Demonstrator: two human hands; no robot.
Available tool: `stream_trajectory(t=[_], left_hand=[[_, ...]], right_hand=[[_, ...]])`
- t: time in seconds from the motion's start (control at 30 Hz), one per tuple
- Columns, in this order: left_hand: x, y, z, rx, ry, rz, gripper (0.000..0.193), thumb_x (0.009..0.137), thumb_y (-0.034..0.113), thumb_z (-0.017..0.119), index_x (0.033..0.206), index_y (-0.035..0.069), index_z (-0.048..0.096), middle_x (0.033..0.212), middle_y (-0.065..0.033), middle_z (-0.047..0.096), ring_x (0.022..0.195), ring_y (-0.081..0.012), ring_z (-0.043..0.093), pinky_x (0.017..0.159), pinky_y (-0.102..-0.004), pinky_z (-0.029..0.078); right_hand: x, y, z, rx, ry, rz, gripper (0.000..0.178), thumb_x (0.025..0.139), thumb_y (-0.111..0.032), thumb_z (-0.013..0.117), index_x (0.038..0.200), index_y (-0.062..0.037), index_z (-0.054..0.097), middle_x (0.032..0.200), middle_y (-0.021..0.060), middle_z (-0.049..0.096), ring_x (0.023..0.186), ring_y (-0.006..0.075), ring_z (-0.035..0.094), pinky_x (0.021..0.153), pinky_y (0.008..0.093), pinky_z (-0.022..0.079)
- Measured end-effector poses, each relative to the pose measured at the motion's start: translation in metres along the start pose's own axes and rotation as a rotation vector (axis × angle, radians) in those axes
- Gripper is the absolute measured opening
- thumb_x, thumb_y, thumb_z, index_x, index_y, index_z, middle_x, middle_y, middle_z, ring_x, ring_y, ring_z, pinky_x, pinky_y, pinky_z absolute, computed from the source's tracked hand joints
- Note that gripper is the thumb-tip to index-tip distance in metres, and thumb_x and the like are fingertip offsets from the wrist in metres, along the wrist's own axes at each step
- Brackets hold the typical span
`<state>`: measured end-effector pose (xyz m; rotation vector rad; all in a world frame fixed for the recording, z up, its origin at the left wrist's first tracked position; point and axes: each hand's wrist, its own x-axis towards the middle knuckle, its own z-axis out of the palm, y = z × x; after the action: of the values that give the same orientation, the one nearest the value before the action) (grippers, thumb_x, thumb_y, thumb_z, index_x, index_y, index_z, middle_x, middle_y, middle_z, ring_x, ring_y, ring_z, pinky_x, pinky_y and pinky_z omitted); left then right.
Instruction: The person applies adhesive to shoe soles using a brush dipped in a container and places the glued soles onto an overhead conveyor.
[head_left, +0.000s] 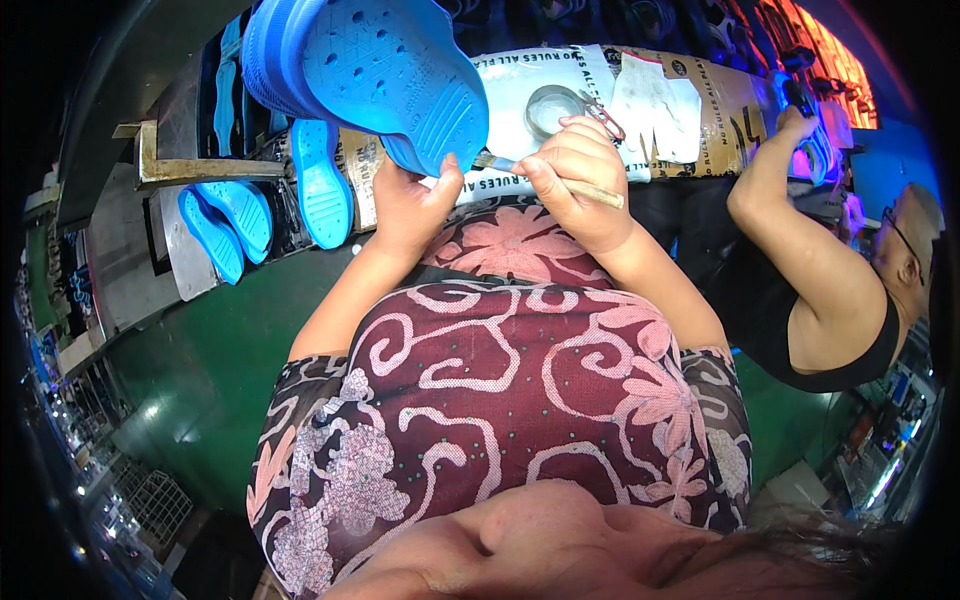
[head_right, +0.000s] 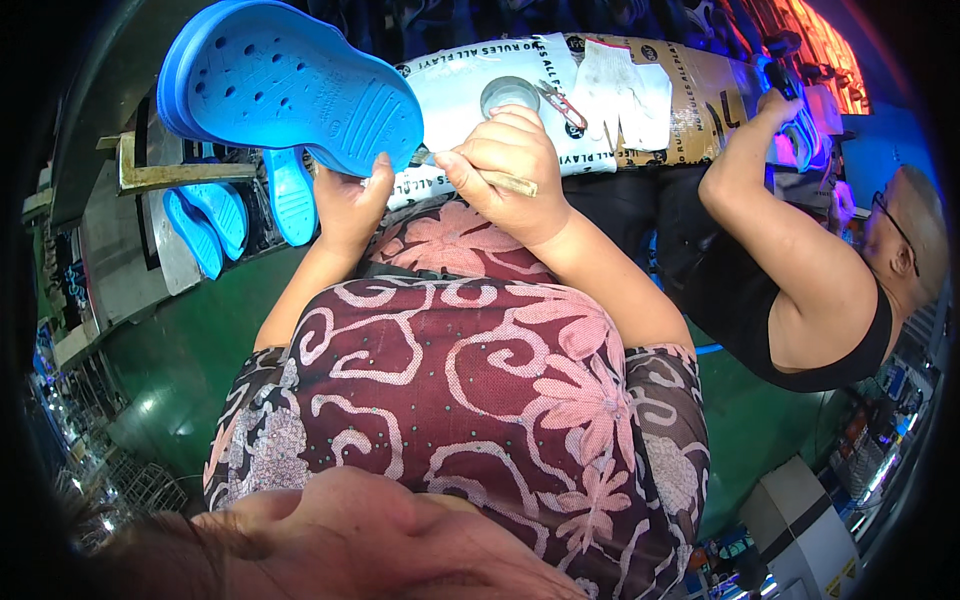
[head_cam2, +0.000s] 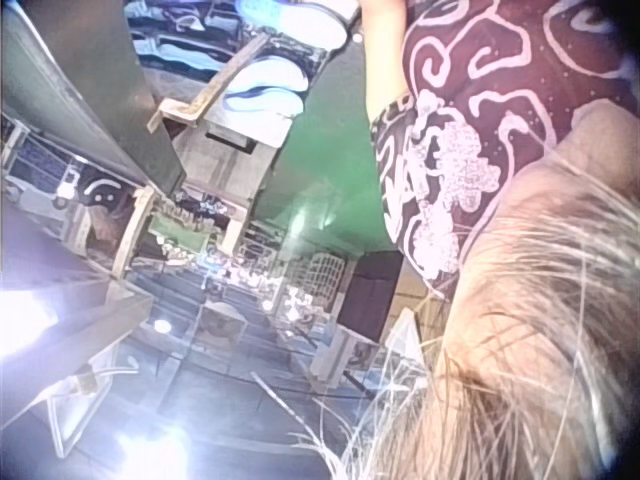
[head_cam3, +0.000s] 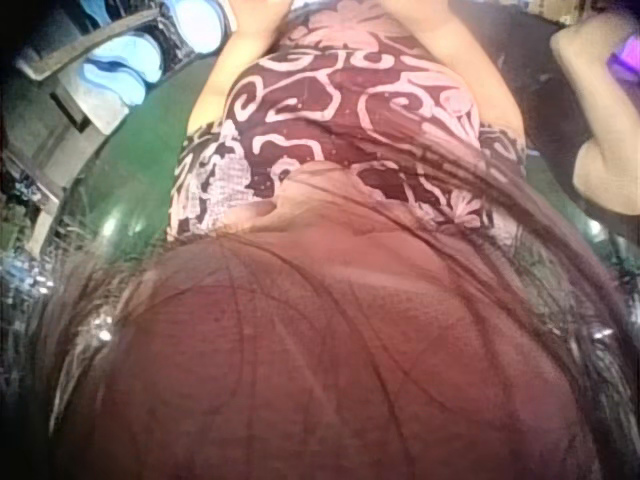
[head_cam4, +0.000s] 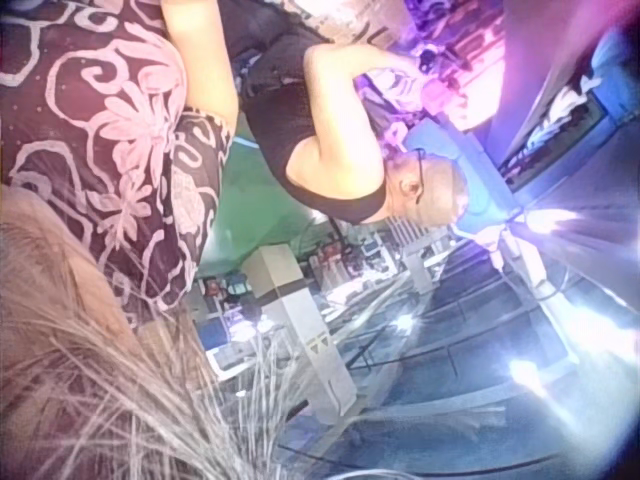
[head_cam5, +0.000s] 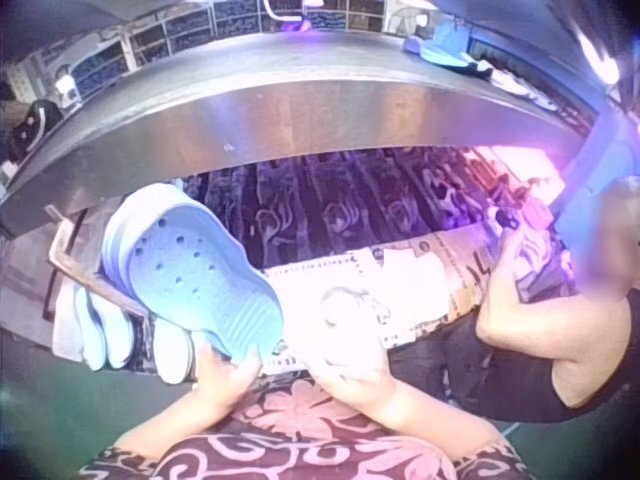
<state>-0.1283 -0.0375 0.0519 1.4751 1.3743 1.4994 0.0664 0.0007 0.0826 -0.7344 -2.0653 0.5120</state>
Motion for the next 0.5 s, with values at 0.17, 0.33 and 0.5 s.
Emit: stream_trajectory(t=[0.17, 0.33, 0.5], left_hand=[[0.0003, -0.0031, -0.0028, 0.069, -0.024, 0.060, 0.026, 0.072, 0.001, 0.061, 0.096, -0.004, 0.053, 0.091, -0.0101, 0.061, 0.080, -0.0149, 0.058, 0.072, -0.0281, 0.045], [0.0054, -0.0024, 0.0057, -0.064, 0.023, 0.137, 0.023, 0.069, -0.001, 0.061, 0.091, -0.002, 0.056, 0.087, -0.0096, 0.059, 0.077, -0.0167, 0.057, 0.068, -0.0282, 0.046], [0.0089, -0.0081, 0.0035, 0.014, 0.035, 0.270, 0.025, 0.069, -0.002, 0.061, 0.093, -0.003, 0.056, 0.087, -0.0099, 0.059, 0.077, -0.0176, 0.057, 0.068, -0.0278, 0.046]], right_hand=[[-0.0022, -0.0005, -0.0029, 0.053, 0.075, 0.045, 0.022, 0.083, -0.014, 0.054, 0.066, -0.0054, 0.064, 0.061, 0.0036, 0.059, 0.059, 0.0200, 0.053, 0.078, 0.0367, 0.040], [0.0017, 0.0007, 0.0024, 0.016, 0.081, 0.008, 0.024, 0.084, -0.014, 0.053, 0.064, -0.0045, 0.063, 0.061, 0.0031, 0.059, 0.058, 0.0189, 0.054, 0.078, 0.0367, 0.041], [0.0005, -0.0057, 0.0035, -0.012, 0.055, -0.002, 0.027, 0.085, -0.014, 0.051, 0.062, -0.0037, 0.061, 0.061, 0.0028, 0.060, 0.058, 0.0180, 0.054, 0.079, 0.0369, 0.040]])
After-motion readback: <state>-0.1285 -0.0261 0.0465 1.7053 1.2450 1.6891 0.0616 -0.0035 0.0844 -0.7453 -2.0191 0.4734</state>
